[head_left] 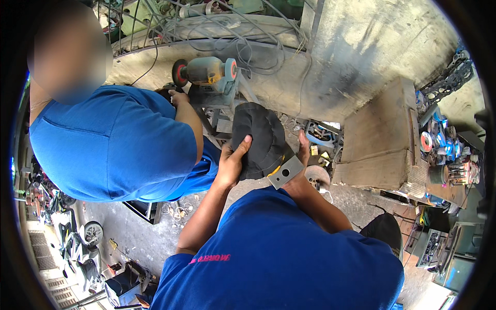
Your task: The person squats and cleans a small metal part by pouring liquid from a plastic bottle onto a yellow cloth and wiping the part. The person repeatedly wipes and inspects the part, then places it on a nearby table.
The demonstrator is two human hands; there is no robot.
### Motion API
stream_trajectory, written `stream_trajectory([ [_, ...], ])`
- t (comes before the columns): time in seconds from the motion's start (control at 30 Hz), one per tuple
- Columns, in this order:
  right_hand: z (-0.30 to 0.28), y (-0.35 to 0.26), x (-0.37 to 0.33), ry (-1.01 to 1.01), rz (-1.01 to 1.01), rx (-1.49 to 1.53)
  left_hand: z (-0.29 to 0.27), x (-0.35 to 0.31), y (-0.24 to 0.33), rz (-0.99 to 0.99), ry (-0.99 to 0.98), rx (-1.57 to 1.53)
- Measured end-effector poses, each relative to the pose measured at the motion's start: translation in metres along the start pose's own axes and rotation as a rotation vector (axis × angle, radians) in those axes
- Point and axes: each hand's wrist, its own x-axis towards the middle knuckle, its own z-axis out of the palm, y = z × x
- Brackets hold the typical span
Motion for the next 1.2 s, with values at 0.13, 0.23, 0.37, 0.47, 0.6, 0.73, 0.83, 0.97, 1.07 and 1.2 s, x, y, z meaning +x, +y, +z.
stream_trajectory([
  [0.13, 0.006, 0.007, 0.003, -0.255, 0.045, 0.038, -0.015, 0.021, -0.004, -0.15, 0.079, -0.426],
  [0.23, 0.008, 0.012, 0.009, -0.37, 0.05, 0.081, -0.032, 0.022, -0.02, -0.229, -0.158, -0.8],
  [0.37, 0.009, 0.007, 0.02, -0.511, 0.029, 0.115, -0.052, 0.007, -0.045, -0.204, -0.38, -0.945],
  [0.47, 0.01, 0.001, 0.026, -0.59, 0.03, 0.149, -0.06, -0.002, -0.056, -0.224, -0.403, -0.875],
  [0.6, 0.018, -0.008, 0.032, -0.67, 0.004, 0.121, -0.064, -0.009, -0.061, -0.133, -0.604, -0.914],
  [0.73, 0.025, -0.015, 0.034, -0.754, 0.019, 0.071, -0.067, -0.017, -0.057, -0.122, -0.517, -0.902],
  [0.83, 0.028, -0.017, 0.033, -0.767, 0.022, 0.049, -0.069, -0.022, -0.051, -0.016, -0.511, -0.851],
  [0.97, 0.029, -0.015, 0.033, -0.76, 0.042, 0.109, -0.071, -0.021, -0.045, 0.081, -0.587, -0.791],
  [1.07, 0.027, -0.014, 0.034, -0.743, 0.023, 0.164, -0.071, -0.017, -0.043, -0.008, -0.645, -0.81],
  [1.2, 0.027, -0.015, 0.033, -0.734, 0.014, 0.136, -0.069, -0.018, -0.043, 0.01, -0.39, -0.665],
])
